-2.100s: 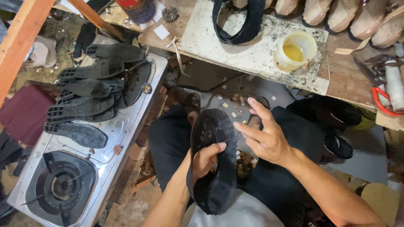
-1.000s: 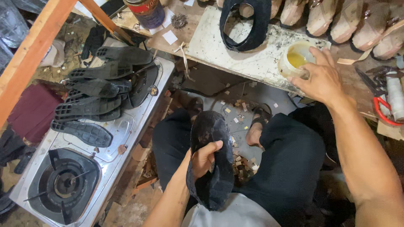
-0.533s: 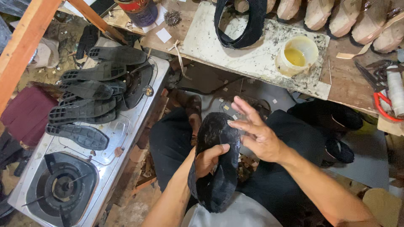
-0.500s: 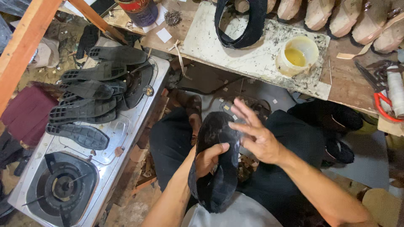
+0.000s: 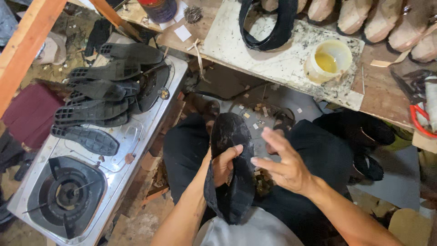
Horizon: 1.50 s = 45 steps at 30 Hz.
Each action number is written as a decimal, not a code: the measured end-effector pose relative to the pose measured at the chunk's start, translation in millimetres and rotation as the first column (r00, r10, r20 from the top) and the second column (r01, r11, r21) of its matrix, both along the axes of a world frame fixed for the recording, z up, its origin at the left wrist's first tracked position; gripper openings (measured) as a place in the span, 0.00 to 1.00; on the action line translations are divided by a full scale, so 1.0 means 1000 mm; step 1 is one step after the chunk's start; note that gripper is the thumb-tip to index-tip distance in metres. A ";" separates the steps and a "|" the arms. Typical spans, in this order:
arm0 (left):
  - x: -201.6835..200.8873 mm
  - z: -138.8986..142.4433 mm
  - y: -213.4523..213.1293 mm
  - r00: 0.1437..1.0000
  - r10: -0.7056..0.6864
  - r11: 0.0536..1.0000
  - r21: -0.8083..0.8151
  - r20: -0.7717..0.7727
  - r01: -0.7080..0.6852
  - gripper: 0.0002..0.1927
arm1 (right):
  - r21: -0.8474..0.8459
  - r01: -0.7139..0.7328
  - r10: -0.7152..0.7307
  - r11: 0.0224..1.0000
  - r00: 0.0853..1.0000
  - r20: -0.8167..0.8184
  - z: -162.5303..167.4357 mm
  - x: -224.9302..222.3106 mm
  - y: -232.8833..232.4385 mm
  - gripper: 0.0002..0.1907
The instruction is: The person sits on the floor of a shoe workshop holding a black rubber shoe upper, repeatedly flexing, pressing and turning it over in their hands while occasionally reaching toward a cup on the workbench. They continue working the same component and finally set it down with other finished black shoe parts.
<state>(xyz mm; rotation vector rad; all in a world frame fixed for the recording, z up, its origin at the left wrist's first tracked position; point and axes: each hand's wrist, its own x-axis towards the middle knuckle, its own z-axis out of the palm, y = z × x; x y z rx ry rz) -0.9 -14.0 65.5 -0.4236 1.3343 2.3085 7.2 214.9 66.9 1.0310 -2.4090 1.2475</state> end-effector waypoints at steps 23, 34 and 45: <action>-0.004 -0.012 0.005 0.985 0.170 0.984 0.051 0.012 -0.170 0.13 | -0.212 0.119 -0.055 0.970 0.957 0.286 0.008 0.020 -0.022 0.34; 0.011 -0.064 -0.009 0.984 -0.164 0.986 -0.043 -0.072 0.161 0.13 | 0.071 0.166 -0.181 0.984 0.887 0.425 0.042 -0.024 0.010 0.26; 0.027 -0.056 -0.016 1.000 0.002 0.999 0.034 0.013 -0.002 0.08 | 0.556 0.546 -0.561 0.627 0.811 -0.164 0.022 -0.186 0.139 0.38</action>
